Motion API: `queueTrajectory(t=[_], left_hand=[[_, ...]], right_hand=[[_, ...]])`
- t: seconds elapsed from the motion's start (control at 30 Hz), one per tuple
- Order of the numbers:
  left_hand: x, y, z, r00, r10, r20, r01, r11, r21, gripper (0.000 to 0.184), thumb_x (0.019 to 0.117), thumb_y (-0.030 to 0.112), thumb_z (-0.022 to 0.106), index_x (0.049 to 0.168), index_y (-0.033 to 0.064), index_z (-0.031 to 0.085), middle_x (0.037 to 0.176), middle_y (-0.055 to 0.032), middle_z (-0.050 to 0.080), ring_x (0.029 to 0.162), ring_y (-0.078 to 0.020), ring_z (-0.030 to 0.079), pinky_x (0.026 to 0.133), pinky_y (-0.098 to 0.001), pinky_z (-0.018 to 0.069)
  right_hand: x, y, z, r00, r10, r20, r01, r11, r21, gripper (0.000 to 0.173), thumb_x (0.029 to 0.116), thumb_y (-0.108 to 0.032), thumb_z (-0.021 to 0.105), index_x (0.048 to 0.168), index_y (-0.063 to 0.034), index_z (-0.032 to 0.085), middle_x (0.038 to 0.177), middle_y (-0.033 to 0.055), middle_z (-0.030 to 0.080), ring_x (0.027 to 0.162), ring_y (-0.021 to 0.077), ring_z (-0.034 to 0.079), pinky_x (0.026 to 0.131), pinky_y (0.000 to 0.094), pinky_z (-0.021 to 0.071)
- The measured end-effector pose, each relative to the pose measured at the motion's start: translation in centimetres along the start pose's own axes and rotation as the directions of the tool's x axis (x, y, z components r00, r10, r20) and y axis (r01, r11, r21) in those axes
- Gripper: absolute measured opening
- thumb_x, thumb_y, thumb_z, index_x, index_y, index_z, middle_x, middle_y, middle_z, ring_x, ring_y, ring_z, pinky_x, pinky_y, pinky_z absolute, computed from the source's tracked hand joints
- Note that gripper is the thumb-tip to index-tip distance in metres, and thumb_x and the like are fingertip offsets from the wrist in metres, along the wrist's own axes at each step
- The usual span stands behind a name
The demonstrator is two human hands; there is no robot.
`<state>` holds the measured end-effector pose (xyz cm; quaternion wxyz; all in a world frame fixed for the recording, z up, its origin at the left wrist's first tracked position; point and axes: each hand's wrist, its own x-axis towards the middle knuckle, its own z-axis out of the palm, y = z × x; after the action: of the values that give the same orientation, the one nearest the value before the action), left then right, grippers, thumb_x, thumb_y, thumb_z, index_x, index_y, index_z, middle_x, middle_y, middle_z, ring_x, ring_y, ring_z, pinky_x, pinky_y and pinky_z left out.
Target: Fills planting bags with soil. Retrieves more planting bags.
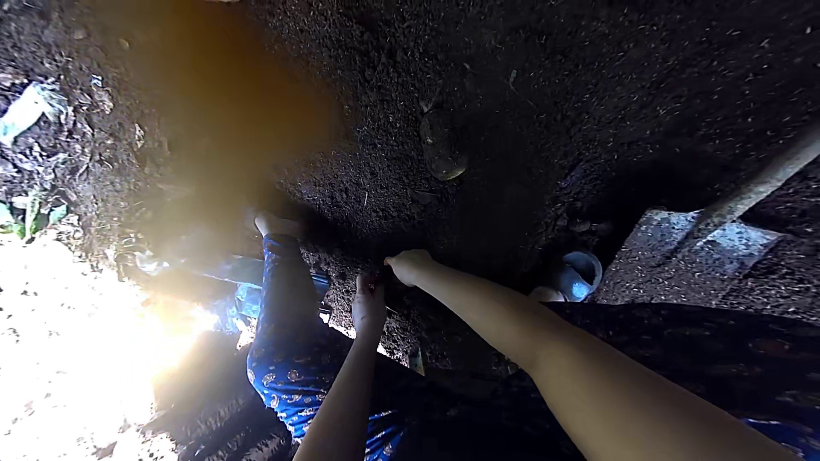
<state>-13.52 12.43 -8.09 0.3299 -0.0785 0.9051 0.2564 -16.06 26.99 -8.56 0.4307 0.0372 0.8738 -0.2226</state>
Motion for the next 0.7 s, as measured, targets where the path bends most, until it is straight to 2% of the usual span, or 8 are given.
queueTrajectory(t=[0.07,0.13,0.2,0.3,0.47,0.57,0.63,0.7], left_hand=[[-0.9,-0.6,0.1,0.987,-0.112,0.115,0.139,0.954,-0.266,0.064,0.1083,0.04,0.052,0.155,0.0032,0.028,0.122,-0.0292,0.064,0.098,-0.0368,0.07,0.085,-0.0525,0.0573],[-2.2,-1.1,0.9,0.915,-0.171,0.365,0.332,0.832,-0.445,0.078,0.1085,0.048,0.047,0.162,0.0094,0.005,0.122,-0.0277,0.064,0.091,-0.0301,0.073,0.078,-0.0423,0.0609],[-2.6,-0.9,2.2,0.889,-0.151,0.433,0.403,0.708,-0.58,0.066,0.1116,0.04,0.042,0.161,0.0097,0.008,0.111,-0.0223,0.067,0.082,-0.0215,0.072,0.071,-0.0321,0.0606],[-1.9,0.5,3.3,0.934,-0.177,0.311,0.352,0.611,-0.709,0.049,0.113,0.022,0.041,0.155,0.0047,0.022,0.113,-0.0207,0.061,0.08,-0.0195,0.069,0.066,-0.0296,0.0594],[-1.4,1.2,3.7,0.932,-0.268,0.245,0.362,0.662,-0.656,0.03,0.1118,0.018,0.043,0.135,0.0013,0.036,0.075,-0.0073,0.053,0.052,-0.0115,0.055,0.048,-0.0241,0.0498],[-0.9,0.7,3.5,0.937,-0.263,0.228,0.347,0.754,-0.557,0.024,0.1112,0.022,0.045,0.124,0.0021,0.041,0.065,-0.0036,0.047,0.044,-0.0106,0.047,0.041,-0.0247,0.0443],[-0.6,0.2,2.9,0.942,-0.218,0.256,0.311,0.856,-0.413,0.033,0.1113,0.026,0.046,0.131,0.0014,0.038,0.065,-0.004,0.049,0.044,-0.0111,0.048,0.043,-0.0259,0.0453],[-0.8,0.0,2.1,0.936,-0.195,0.294,0.278,0.92,-0.277,0.045,0.1115,0.029,0.045,0.144,0.0012,0.034,0.079,-0.009,0.057,0.055,-0.0145,0.057,0.053,-0.0306,0.052]], right_hand=[[0.5,0.5,-0.4,0.999,-0.045,0.027,0.045,0.999,-0.008,0.053,0.1032,-0.024,0.058,0.155,-0.0242,0.044,0.137,0.0222,0.062,0.126,0.0458,0.059,0.097,0.0701,0.0457],[1.2,0.9,-0.7,0.994,-0.085,0.066,0.087,0.996,-0.029,0.054,0.1039,-0.031,0.058,0.156,-0.0289,0.043,0.141,0.0205,0.06,0.13,0.0447,0.056,0.101,0.0709,0.0427],[1.8,0.5,-1.0,0.989,-0.119,0.09,0.125,0.99,-0.069,0.052,0.104,-0.03,0.058,0.155,-0.0267,0.046,0.143,0.0205,0.058,0.133,0.0446,0.054,0.102,0.0717,0.0413],[2.2,-0.2,-1.3,0.985,-0.158,0.071,0.164,0.982,-0.098,0.044,0.1039,-0.024,0.058,0.148,-0.0205,0.055,0.139,0.0219,0.061,0.13,0.0447,0.056,0.101,0.0702,0.0439],[0.9,0.4,-0.7,0.968,-0.25,-0.001,0.248,0.962,-0.115,0.044,0.1032,-0.013,0.055,0.146,-0.0222,0.054,0.126,0.0208,0.067,0.118,0.0439,0.063,0.093,0.0664,0.0488],[0.4,1.1,-0.3,0.959,-0.278,-0.056,0.275,0.96,-0.061,0.042,0.1042,-0.014,0.053,0.145,-0.0227,0.054,0.121,0.0213,0.068,0.115,0.0444,0.065,0.091,0.0665,0.0493],[0.6,2.5,-0.2,0.944,-0.315,-0.095,0.321,0.946,0.057,0.037,0.1035,-0.02,0.057,0.141,-0.0178,0.057,0.125,0.021,0.067,0.119,0.0434,0.063,0.095,0.0674,0.0477],[1.3,4.4,-1.1,0.928,-0.352,-0.12,0.372,0.899,0.231,0.043,0.1025,-0.03,0.063,0.142,-0.0136,0.059,0.134,0.021,0.064,0.126,0.0407,0.059,0.106,0.0656,0.0417]])
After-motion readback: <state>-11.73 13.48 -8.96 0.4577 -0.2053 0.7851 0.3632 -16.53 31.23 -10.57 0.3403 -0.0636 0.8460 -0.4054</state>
